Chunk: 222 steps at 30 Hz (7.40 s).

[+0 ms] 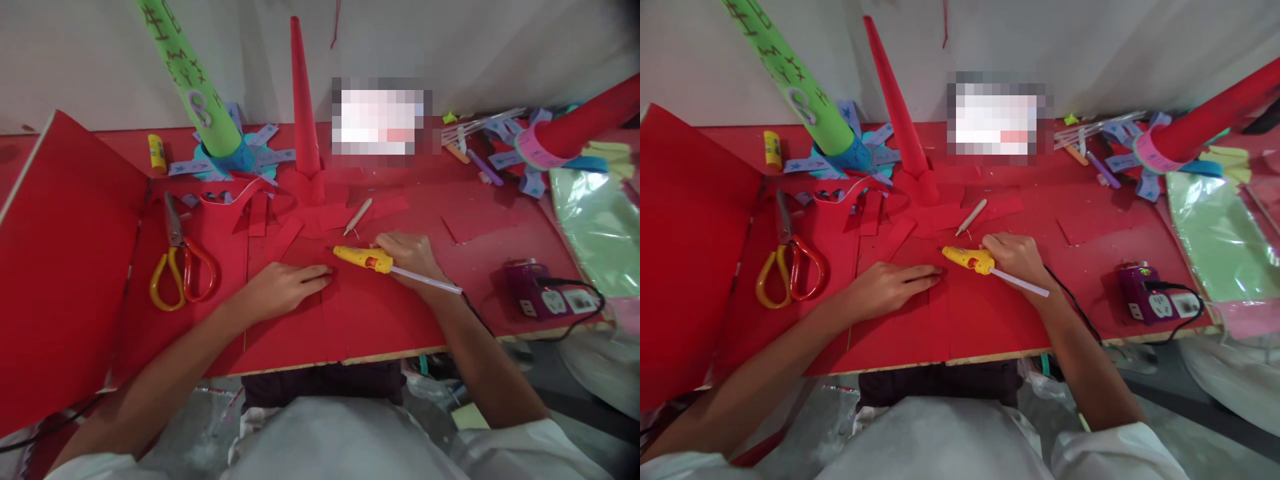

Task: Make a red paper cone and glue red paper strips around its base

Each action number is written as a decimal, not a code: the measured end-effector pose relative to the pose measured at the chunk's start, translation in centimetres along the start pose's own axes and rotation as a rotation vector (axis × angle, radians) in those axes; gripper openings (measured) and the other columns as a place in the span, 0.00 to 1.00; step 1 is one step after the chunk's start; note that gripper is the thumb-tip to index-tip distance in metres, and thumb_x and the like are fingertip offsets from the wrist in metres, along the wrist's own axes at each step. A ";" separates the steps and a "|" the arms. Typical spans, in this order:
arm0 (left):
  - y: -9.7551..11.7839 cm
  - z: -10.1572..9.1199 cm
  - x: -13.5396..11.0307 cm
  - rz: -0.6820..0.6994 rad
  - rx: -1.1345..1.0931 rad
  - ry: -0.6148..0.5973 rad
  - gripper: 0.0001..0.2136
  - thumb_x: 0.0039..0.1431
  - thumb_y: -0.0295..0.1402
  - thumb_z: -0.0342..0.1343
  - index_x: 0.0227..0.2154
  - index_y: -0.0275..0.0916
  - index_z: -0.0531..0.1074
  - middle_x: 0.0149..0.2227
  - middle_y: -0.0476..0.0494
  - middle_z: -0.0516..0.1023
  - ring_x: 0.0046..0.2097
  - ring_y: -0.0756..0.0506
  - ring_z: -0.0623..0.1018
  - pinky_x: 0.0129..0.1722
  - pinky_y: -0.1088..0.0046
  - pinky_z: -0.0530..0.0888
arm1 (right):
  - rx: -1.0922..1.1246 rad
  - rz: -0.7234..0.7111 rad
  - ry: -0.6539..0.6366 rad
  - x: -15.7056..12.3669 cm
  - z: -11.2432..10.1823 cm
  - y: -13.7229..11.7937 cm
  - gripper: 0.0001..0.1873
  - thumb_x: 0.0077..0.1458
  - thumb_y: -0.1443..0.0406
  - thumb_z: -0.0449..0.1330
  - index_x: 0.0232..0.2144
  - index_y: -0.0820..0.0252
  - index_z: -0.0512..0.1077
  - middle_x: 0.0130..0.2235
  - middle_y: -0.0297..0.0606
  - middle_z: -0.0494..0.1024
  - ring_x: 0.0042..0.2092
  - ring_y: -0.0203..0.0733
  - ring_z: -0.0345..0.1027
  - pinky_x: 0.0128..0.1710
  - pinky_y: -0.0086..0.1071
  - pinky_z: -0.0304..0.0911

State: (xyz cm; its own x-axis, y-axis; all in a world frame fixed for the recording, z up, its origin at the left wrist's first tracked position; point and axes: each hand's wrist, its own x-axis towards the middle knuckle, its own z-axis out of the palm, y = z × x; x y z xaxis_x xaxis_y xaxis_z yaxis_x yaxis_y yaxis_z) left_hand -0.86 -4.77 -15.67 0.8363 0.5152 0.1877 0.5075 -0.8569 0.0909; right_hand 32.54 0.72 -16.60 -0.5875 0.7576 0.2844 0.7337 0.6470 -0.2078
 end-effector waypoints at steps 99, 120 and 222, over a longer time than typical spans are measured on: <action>0.2 -0.7 0.4 0.100 0.051 0.145 0.25 0.70 0.18 0.47 0.66 0.38 0.69 0.60 0.38 0.82 0.42 0.49 0.86 0.37 0.75 0.80 | -0.032 0.340 0.712 -0.7 -3.8 4.7 0.15 0.67 0.70 0.57 0.50 0.52 0.78 0.48 0.49 0.83 0.52 0.57 0.76 0.55 0.54 0.69; 0.8 -0.3 1.4 0.179 -0.110 0.040 0.20 0.77 0.46 0.52 0.59 0.39 0.77 0.58 0.38 0.82 0.52 0.41 0.85 0.51 0.66 0.82 | 0.409 -0.314 0.554 4.9 0.5 -5.3 0.17 0.58 0.78 0.56 0.40 0.54 0.77 0.37 0.38 0.84 0.41 0.46 0.79 0.44 0.43 0.78; 3.4 1.0 2.2 0.047 -0.157 0.174 0.11 0.77 0.33 0.53 0.55 0.37 0.76 0.45 0.41 0.83 0.45 0.43 0.81 0.49 0.64 0.77 | 0.387 -0.111 0.251 4.1 1.5 -5.9 0.14 0.70 0.71 0.53 0.47 0.56 0.78 0.40 0.38 0.88 0.36 0.38 0.81 0.40 0.30 0.71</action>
State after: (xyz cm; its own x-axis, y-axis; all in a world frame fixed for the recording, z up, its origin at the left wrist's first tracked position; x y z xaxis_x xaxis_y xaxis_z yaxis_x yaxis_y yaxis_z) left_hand 2.91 -6.59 -15.97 0.8029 0.4755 0.3596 0.4193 -0.8792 0.2263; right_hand 25.28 0.11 -15.64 -0.5197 0.6683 0.5323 0.4621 0.7439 -0.4828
